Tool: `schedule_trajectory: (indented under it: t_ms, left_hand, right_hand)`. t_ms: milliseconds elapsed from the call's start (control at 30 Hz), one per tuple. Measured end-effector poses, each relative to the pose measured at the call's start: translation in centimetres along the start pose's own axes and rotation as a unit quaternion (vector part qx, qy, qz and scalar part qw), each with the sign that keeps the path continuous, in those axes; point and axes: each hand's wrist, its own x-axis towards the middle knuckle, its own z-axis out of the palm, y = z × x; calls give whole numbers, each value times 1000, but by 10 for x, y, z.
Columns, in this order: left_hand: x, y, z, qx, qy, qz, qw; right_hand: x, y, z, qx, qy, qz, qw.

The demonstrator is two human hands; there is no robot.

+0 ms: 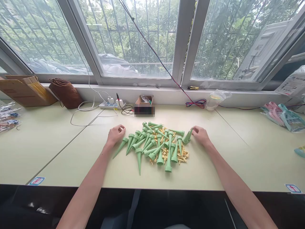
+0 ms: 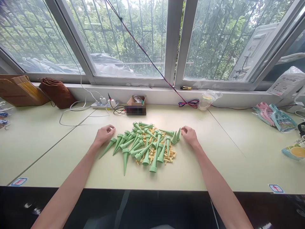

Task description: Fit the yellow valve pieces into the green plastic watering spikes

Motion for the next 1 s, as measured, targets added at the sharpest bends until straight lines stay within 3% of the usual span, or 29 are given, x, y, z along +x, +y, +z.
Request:
schedule_trajectory:
  t_ms: [1000]
  left_hand:
    - [-3,6,-3,-1,-9,-4,1000]
  right_hand:
    - [-2,-4,-2,-5,-7,2,1000]
